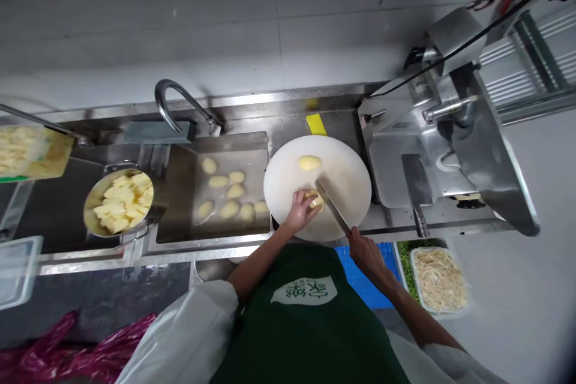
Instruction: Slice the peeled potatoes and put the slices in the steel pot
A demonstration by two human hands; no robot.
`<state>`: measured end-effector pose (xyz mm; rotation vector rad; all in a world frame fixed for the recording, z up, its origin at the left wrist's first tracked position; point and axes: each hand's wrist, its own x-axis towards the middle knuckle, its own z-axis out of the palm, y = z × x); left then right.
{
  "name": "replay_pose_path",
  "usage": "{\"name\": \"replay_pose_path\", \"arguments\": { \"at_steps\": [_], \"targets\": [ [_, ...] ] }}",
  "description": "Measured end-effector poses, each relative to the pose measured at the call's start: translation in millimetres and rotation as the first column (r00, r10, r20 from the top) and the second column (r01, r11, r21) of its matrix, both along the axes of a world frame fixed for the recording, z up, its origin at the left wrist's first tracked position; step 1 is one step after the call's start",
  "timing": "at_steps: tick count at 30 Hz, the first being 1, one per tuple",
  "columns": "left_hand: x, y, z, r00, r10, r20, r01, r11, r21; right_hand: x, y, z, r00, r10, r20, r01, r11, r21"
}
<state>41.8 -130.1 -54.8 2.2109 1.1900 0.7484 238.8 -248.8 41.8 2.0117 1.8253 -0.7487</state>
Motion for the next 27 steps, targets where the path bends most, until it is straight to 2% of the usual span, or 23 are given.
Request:
{"name": "replay_pose_path", "arguments": {
  "at_steps": [5,11,18,22,27],
  "targets": [
    [7.9,15.8,6.6,0.986,-0.124,-0.116,0.132,0.989,0.063,7.8,6.3,7.3,0.998,0.039,0.053,-0.038,0.999,-0.019],
    [13.1,17.6,10.7,0.978,-0.124,-0.166,0.141,0.985,0.097,18.4,5.8,18.3,0.996,0.069,0.05,-0.067,0.997,-0.05],
    [12.3,15.4,4.9,0.987,-0.104,-0.119,0.115,0.989,0.096,15.2,14.2,6.0,0.998,0.052,0.018,-0.049,0.991,-0.122],
    [14.4,13.9,0.1,0.991,-0.078,-0.104,0.085,0.994,0.068,18.6,14.0,2.6,0.997,0.073,-0.003,-0.073,0.991,-0.109],
    [15.5,11.0,-7.2,0.985,-0.107,-0.137,0.116,0.991,0.06,23.1,10.2,-5.4,0.995,0.1,-0.004,-0.1,0.987,-0.126]
  ]
}}
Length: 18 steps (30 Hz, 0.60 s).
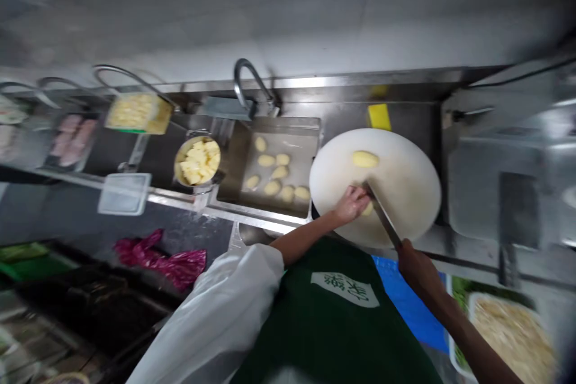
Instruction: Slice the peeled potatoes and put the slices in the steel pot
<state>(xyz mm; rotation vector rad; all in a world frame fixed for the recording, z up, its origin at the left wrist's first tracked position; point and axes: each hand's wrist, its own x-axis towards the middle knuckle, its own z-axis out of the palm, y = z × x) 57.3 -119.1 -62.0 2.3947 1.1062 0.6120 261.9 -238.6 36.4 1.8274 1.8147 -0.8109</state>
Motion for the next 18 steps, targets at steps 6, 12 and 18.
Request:
{"name": "replay_pose_path", "arguments": {
  "at_steps": [6,12,18],
  "targets": [
    [-6.1,0.3,-7.4,1.0,-0.02,-0.018,0.021,1.0,0.019,-1.8,2.6,-12.1,0.999,0.033,-0.024,-0.032,0.999,0.033],
    [-7.6,-6.9,-4.9,0.997,0.032,0.074,-0.031,0.999,-0.009,-14.4,5.8,-0.1,0.999,0.051,0.011,-0.052,0.996,0.067],
    [-8.5,-6.4,-6.1,0.991,0.066,0.115,-0.064,0.998,-0.017,-19.7,13.3,6.9,1.0,0.02,0.008,-0.02,0.999,0.037]
  ]
}}
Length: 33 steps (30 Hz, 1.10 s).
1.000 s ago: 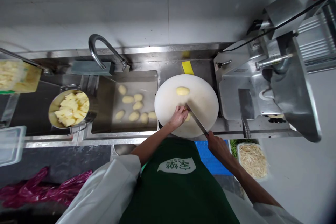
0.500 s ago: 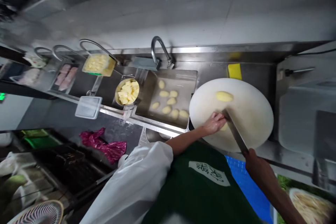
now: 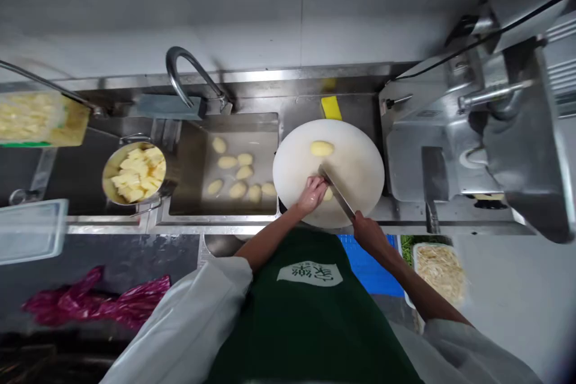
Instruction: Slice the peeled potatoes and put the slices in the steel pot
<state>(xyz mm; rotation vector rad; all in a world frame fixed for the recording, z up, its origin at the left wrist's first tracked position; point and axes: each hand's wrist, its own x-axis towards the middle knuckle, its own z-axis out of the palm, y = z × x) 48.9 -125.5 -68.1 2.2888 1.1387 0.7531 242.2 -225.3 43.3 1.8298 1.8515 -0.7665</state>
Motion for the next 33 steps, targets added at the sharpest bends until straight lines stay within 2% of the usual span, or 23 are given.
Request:
{"name": "replay_pose_path", "arguments": {
  "at_steps": [4,8,12,19,33],
  "targets": [
    [-1.0,-2.0,0.7,0.999,-0.019,-0.027,0.019,1.0,-0.011,1.3,-3.7,4.8,1.0,-0.002,-0.008,0.002,1.0,0.007],
    [-1.9,-3.3,-1.9,0.999,-0.02,-0.032,0.02,1.0,-0.01,1.0,-5.0,3.2,1.0,-0.022,-0.02,0.021,1.0,-0.02],
    [-2.6,-3.6,-3.5,0.999,-0.024,-0.042,0.023,1.0,-0.011,0.6,-3.7,3.0,0.999,0.006,-0.039,-0.006,1.0,0.009],
    [-3.0,-5.1,-8.1,1.0,0.001,-0.025,-0.001,1.0,0.01,-5.1,1.1,4.1,0.999,0.0,-0.037,0.001,1.0,0.005],
    [-8.5,-4.0,-11.8,1.0,-0.03,0.003,0.03,0.999,-0.014,-9.4,2.1,2.7,0.998,0.013,-0.055,-0.012,0.999,0.035]
  ]
}}
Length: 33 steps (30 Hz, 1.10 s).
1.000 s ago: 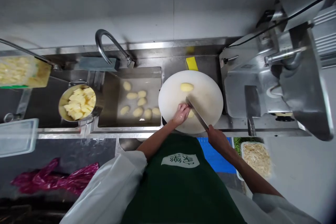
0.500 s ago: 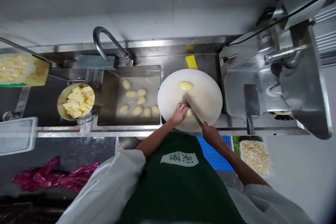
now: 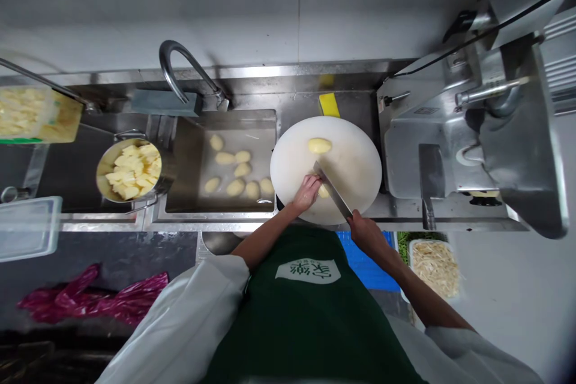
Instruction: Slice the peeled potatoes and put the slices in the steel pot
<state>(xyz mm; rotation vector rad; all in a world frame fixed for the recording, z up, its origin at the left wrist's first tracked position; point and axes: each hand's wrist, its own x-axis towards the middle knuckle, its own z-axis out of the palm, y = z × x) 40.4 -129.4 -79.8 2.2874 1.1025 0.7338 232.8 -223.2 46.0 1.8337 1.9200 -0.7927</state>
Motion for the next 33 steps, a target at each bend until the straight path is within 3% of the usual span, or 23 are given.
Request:
{"name": "replay_pose_path", "arguments": {
  "at_steps": [10,17,25,33],
  "targets": [
    [-0.4,-1.3,-0.1,0.999,0.034,0.008,-0.034,0.999,-0.005,-1.8,-1.1,-3.0,0.999,-0.019,-0.036,0.019,1.0,-0.001],
    [-6.1,2.7,5.3,1.0,-0.022,0.022,0.022,0.999,-0.023,-0.4,-3.9,-1.4,1.0,0.0,-0.016,0.0,1.0,0.013],
    [-6.9,2.2,0.9,0.999,-0.027,0.032,0.028,1.0,-0.008,-7.1,-2.7,-6.7,0.999,-0.03,-0.022,0.03,1.0,-0.001],
    [-6.9,2.5,0.3,1.0,-0.026,0.005,0.026,1.0,-0.005,5.7,-10.0,4.0,0.997,-0.041,-0.071,0.043,0.999,0.027]
  ]
}}
